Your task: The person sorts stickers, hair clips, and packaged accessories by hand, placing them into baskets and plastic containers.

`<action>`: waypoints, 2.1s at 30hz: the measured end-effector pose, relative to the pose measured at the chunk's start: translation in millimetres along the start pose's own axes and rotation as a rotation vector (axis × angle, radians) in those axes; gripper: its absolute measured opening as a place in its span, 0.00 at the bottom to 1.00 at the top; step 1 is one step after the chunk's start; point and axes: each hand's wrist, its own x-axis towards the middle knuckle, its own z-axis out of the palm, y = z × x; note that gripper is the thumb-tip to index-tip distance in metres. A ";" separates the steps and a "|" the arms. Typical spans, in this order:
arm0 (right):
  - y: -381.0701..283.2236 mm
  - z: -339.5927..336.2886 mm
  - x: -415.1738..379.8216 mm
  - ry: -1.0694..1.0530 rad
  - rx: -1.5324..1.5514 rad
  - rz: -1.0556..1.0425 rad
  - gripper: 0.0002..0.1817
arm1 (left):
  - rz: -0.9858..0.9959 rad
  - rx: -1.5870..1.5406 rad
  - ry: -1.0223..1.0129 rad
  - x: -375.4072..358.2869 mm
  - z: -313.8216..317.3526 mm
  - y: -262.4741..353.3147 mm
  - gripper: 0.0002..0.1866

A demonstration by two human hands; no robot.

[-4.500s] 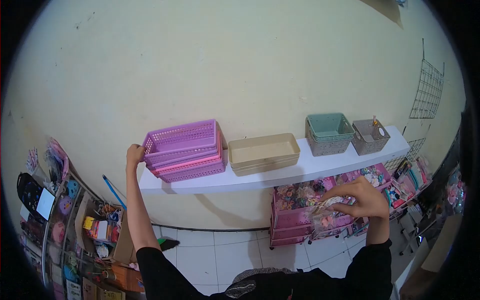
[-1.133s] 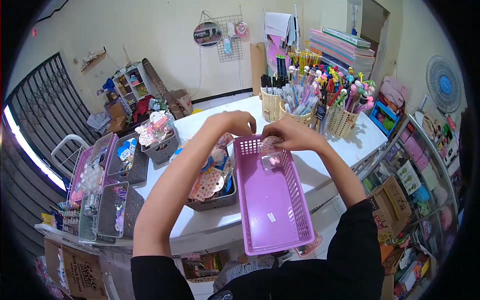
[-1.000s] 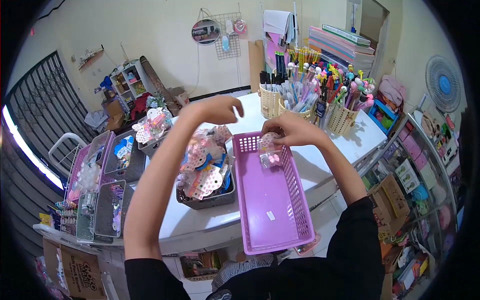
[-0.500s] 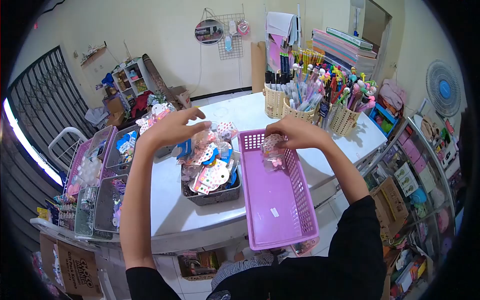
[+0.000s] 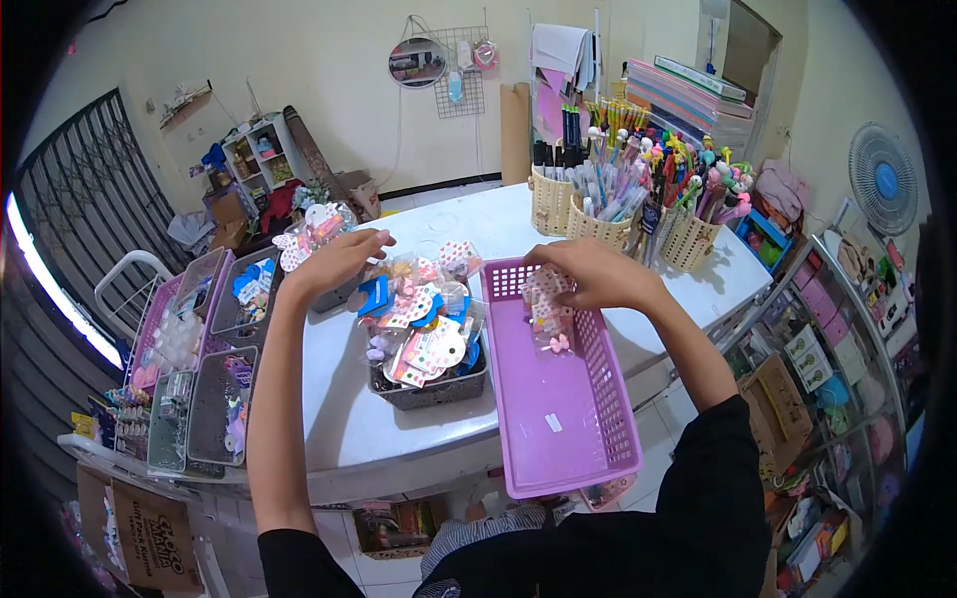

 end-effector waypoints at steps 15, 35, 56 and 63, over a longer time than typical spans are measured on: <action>-21.2 -21.8 -5.3 0.240 -0.082 0.004 0.15 | 0.198 -0.037 0.191 -31.9 9.8 -10.0 0.21; -40.2 -27.6 155.3 -0.226 0.133 0.013 0.27 | 0.073 -0.628 0.233 -44.2 5.8 -60.1 0.15; 8.5 84.5 240.7 -0.521 0.037 0.112 0.20 | -0.090 -0.127 0.322 -34.6 17.9 -55.6 0.16; -4.8 70.7 237.4 -0.532 -0.071 0.034 0.15 | -0.051 -0.266 0.267 -37.7 16.4 -46.4 0.18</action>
